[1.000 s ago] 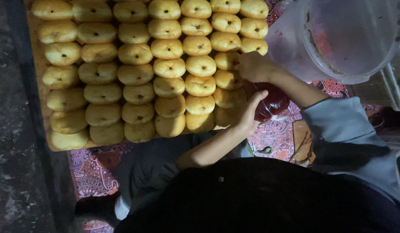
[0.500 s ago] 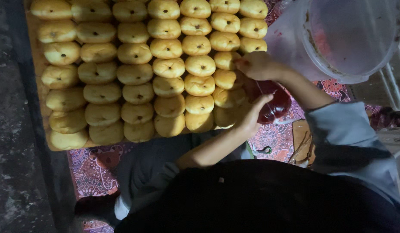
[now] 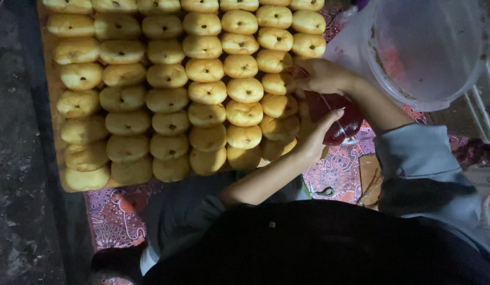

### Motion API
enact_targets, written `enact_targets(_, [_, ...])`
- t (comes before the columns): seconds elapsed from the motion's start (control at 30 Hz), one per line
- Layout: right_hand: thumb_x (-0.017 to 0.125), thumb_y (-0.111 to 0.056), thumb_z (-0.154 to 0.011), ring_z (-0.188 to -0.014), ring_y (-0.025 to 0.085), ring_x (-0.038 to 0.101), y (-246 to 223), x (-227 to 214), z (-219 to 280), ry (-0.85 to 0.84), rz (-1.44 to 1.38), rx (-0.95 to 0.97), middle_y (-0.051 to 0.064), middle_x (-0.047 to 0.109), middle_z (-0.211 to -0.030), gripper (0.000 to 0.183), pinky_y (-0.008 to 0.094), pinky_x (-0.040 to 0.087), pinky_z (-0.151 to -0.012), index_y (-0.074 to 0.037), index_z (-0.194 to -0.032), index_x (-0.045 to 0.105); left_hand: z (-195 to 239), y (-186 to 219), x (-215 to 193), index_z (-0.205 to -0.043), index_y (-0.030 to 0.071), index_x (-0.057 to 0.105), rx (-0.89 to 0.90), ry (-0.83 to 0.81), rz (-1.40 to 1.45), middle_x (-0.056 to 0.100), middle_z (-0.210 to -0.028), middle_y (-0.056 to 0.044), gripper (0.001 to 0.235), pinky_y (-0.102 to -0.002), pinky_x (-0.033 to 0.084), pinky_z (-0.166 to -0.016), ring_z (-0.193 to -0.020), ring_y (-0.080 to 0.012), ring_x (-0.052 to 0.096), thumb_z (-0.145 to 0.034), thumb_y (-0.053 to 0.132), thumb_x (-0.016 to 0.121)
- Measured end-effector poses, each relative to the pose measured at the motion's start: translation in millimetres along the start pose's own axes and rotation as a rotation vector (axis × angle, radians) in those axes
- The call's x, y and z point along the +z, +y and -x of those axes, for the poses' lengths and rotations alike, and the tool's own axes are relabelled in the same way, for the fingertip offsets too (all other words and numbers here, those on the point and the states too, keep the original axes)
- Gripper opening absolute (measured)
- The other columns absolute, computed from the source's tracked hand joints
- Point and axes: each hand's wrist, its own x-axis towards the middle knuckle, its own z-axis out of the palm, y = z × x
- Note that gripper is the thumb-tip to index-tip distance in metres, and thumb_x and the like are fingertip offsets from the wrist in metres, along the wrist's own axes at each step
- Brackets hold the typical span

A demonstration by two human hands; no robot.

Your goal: The person sits cross-legged and uses a piping bag to fill rows of small round pastries with a red filling. They systematically move across the tray, squeezing the bag to inject filling into each pastry.

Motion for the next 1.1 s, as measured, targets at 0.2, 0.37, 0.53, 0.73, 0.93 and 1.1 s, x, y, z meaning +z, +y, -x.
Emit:
enact_targets(0.2, [0.066, -0.042, -0.096, -0.095, 0.035, 0.071, 11, -12, -42, -0.051, 0.212, 0.044, 0.024, 0.074, -0.107, 0.05, 0.045, 0.054, -0.086, 0.0, -0.122, 0.069, -8, 29, -1, -0.118, 0.008, 0.066, 0.106, 0.005, -0.013, 0.068, -0.1, -0.006, 0.039, -0.03, 0.053, -0.066, -0.084, -0.016, 0.065, -0.091, 0.034, 0.08])
enact_targets(0.37, [0.064, -0.04, -0.092, -0.096, 0.035, 0.072, 17, -15, -60, -0.115, 0.164, 0.001, 0.022, 0.074, -0.107, 0.049, 0.043, 0.054, -0.088, -0.004, -0.125, 0.069, -20, 40, -3, -0.119, 0.009, 0.065, 0.077, 0.024, 0.043, 0.069, -0.105, -0.004, 0.04, -0.034, 0.056, -0.078, -0.092, -0.0153, 0.066, -0.089, 0.032, 0.078])
enact_targets(0.53, [0.061, -0.038, -0.095, -0.1, 0.037, 0.069, 8, -15, -66, -0.113, 0.116, -0.104, 0.023, 0.071, -0.114, 0.049, 0.044, 0.051, -0.09, -0.004, -0.131, 0.063, -21, 47, -6, -0.12, 0.009, 0.064, 0.062, 0.059, 0.051, 0.068, -0.106, -0.006, 0.042, -0.038, 0.057, -0.083, -0.096, -0.0172, 0.067, -0.089, 0.033, 0.078])
enact_targets(0.73, [0.053, -0.039, -0.1, -0.098, 0.042, 0.07, -6, -12, -60, -0.078, 0.222, 0.135, 0.027, 0.073, -0.105, 0.042, 0.05, 0.052, -0.092, -0.005, -0.11, 0.075, -15, 58, -2, -0.119, 0.01, 0.063, 0.067, 0.104, 0.056, 0.068, -0.106, -0.005, 0.044, -0.041, 0.058, -0.083, -0.095, -0.0183, 0.068, -0.084, 0.032, 0.079])
enact_targets(0.93, [0.05, -0.039, -0.101, -0.098, 0.048, 0.067, 2, -3, -71, -0.024, 0.35, 0.076, 0.031, 0.069, -0.105, 0.046, 0.054, 0.051, -0.09, 0.0, -0.102, 0.076, -17, 60, -5, -0.118, 0.012, 0.063, 0.045, 0.123, 0.032, 0.068, -0.105, -0.006, 0.042, -0.041, 0.058, -0.078, -0.092, -0.0185, 0.068, -0.085, 0.033, 0.078])
enact_targets(1.1, [0.052, -0.044, -0.1, -0.097, 0.043, 0.069, 1, -6, -64, -0.042, 0.243, 0.197, 0.028, 0.071, -0.103, 0.048, 0.05, 0.051, -0.09, -0.002, -0.106, 0.075, -25, 46, -15, -0.118, 0.014, 0.063, 0.047, 0.079, 0.04, 0.067, -0.105, -0.003, 0.04, -0.039, 0.058, -0.077, -0.092, -0.016, 0.068, -0.086, 0.032, 0.079])
